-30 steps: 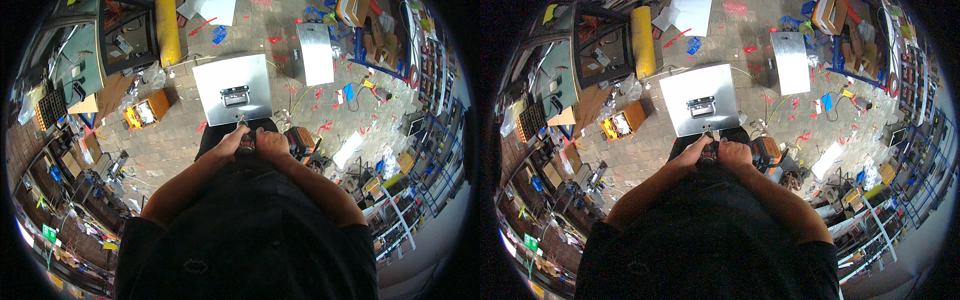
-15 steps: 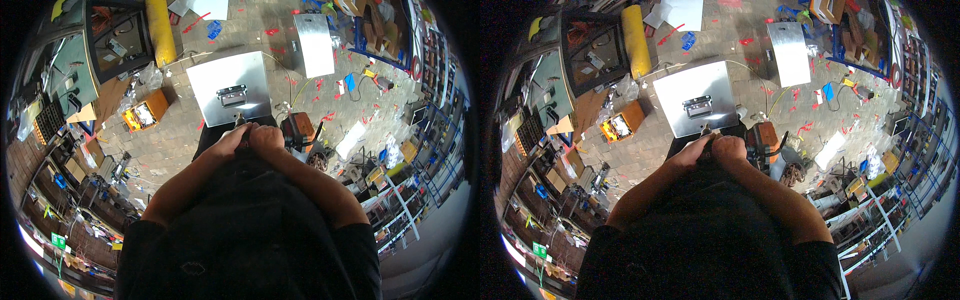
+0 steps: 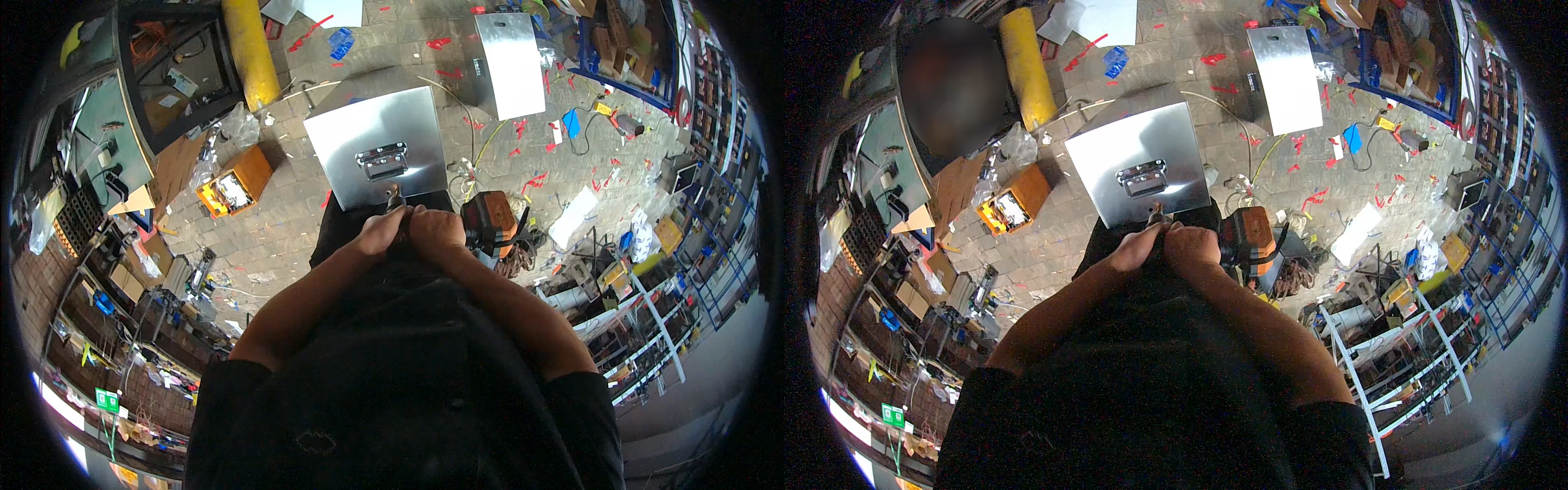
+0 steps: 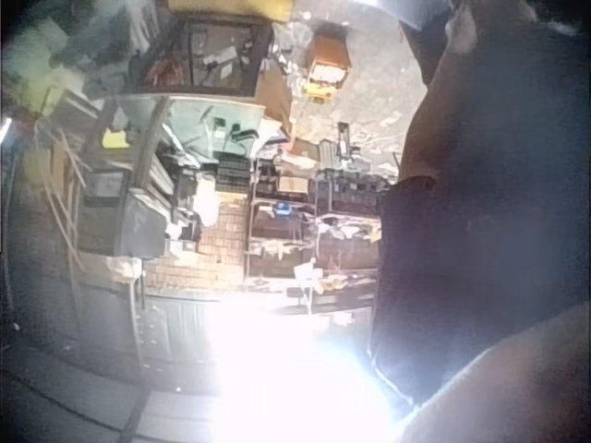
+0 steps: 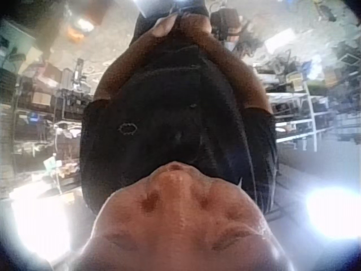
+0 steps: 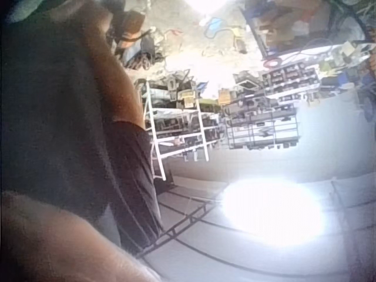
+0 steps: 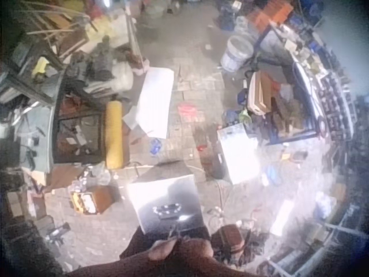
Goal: The person uses a cordless drill to make holes in a rectangular metal box. They position the drill, create holes at several locations, and reposition the box to access different sides.
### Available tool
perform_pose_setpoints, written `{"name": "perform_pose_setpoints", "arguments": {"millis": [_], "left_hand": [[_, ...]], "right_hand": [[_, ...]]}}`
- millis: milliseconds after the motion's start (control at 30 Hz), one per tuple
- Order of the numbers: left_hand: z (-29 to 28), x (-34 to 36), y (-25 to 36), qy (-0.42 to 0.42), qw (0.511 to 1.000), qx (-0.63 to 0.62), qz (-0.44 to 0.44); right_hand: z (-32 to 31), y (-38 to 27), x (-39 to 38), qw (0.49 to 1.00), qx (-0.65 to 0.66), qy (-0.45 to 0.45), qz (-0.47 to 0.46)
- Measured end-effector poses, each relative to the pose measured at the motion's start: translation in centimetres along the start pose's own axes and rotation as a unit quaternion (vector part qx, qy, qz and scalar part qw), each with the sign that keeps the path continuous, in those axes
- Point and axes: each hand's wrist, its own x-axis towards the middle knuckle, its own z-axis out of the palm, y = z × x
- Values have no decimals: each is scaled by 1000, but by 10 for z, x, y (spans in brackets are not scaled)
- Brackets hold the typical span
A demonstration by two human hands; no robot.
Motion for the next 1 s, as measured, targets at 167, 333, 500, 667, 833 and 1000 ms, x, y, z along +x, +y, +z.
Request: {"name": "perform_pose_setpoints", "arguments": {"millis": [167, 333, 500, 667, 833, 1000], "left_hand": [[-9, 48, -32, -58, 995, 21, 81], [-5, 49, -29, -71, 994, 39, 73], [-3, 53, -27, -71, 991, 58, 97], [-4, 57, -27, -77, 991, 101, 45], [-12, 52, -24, -105, 925, 323, 170], [-12, 52, -23, -87, 956, 259, 108]], "right_hand": [[-3, 5, -4, 1000, 23, 5, -1], [4, 13, 1, 999, 44, -12, 7], [13, 19, 3, 999, 36, 18, 7], [13, 18, 5, 999, 44, 10, 3], [8, 18, 2, 998, 62, -11, 2], [16, 15, 1, 998, 55, 17, 8]]}}
